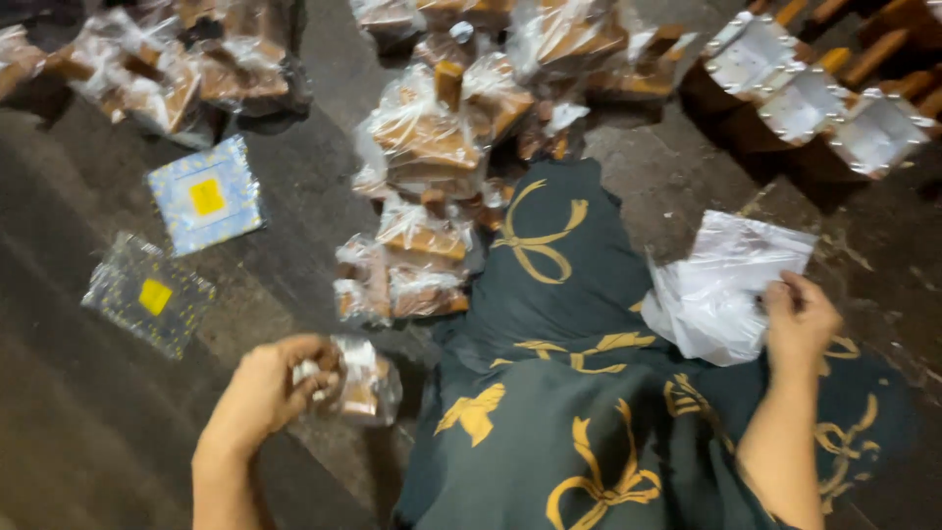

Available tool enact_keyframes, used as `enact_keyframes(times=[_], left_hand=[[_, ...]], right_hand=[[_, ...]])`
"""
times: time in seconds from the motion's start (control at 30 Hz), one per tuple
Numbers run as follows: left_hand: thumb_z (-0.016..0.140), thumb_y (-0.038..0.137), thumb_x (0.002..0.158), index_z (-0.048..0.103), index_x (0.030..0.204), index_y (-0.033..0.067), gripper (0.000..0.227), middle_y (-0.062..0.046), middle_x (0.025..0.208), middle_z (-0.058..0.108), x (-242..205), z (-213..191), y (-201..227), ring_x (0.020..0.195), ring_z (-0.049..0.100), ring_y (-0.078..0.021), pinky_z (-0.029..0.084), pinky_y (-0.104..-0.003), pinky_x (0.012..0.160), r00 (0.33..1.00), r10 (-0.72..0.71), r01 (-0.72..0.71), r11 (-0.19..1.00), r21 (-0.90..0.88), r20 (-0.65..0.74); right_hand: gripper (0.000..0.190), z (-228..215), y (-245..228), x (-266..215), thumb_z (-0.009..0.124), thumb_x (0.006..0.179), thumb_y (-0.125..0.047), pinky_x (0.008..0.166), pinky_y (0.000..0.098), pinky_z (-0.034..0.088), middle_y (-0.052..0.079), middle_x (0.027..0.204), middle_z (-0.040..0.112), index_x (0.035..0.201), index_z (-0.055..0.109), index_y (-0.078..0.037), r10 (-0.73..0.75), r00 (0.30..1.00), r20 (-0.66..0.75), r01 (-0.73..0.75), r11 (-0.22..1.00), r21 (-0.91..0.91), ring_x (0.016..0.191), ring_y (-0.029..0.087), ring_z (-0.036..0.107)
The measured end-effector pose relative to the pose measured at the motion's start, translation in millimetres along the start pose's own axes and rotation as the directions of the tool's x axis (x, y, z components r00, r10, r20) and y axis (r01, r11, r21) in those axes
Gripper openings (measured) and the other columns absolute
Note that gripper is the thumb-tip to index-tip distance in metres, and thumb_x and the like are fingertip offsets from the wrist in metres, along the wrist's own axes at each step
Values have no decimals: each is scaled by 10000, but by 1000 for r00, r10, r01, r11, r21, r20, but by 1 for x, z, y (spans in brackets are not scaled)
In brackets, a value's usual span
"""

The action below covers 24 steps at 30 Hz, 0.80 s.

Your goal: Packaging small wooden components into individual plastic bags while sitting on the floor.

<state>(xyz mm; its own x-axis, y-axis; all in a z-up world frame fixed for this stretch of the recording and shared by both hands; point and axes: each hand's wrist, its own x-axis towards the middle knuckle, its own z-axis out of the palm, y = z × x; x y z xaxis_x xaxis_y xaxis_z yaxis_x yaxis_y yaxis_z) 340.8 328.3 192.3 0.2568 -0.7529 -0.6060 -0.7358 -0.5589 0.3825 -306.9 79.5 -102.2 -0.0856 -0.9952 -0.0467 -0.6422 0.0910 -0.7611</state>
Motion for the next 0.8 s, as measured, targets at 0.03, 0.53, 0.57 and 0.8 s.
enact_keyframes(times=[0.03, 0.53, 0.57, 0.8], left_hand=[[736, 142, 729, 741, 878, 235, 176, 75, 864, 815, 3, 17, -12, 828, 747, -110, 519, -267, 795, 999, 33, -33, 999, 5, 12], [691, 398, 949, 535, 1374, 323, 459, 62, 1343, 698, 96, 115, -6, 1208, 725, -134, 536, -310, 1013, 764, -425, 143, 845, 515, 485], [623, 397, 953, 373, 1468, 323, 577, -3, 1197, 733, 90, 98, 28, 1080, 732, -247, 527, -380, 885, 843, -316, 76, 871, 485, 436], [637, 325, 956, 586, 1206, 81, 354, -105, 1039, 640, 103, 87, 185, 965, 617, -305, 497, -426, 865, 750, 661, -652, 738, 174, 4]], right_hand=[[294, 5, -4, 1, 689, 1062, -121, 834, 352, 489, 121, 1046, 666, 1317, 714, 22, 11, 999, -31, -12, 1000, -12, 915, 214, 595], [378, 1, -140, -25, 640, 983, -252, 953, 359, 508, 134, 1274, 618, 1325, 629, -92, 209, 978, 2, -208, 977, 47, 1123, 255, 630], [564, 3, -163, -31, 752, 857, -373, 1030, 414, 433, 123, 1340, 612, 1341, 628, -112, 163, 959, 231, -136, 982, -129, 1212, 277, 582], [271, 18, -159, -56, 526, 999, -125, 792, 442, 557, 84, 1081, 783, 1142, 752, -81, -57, 934, 351, 168, 941, -293, 954, 314, 735]])
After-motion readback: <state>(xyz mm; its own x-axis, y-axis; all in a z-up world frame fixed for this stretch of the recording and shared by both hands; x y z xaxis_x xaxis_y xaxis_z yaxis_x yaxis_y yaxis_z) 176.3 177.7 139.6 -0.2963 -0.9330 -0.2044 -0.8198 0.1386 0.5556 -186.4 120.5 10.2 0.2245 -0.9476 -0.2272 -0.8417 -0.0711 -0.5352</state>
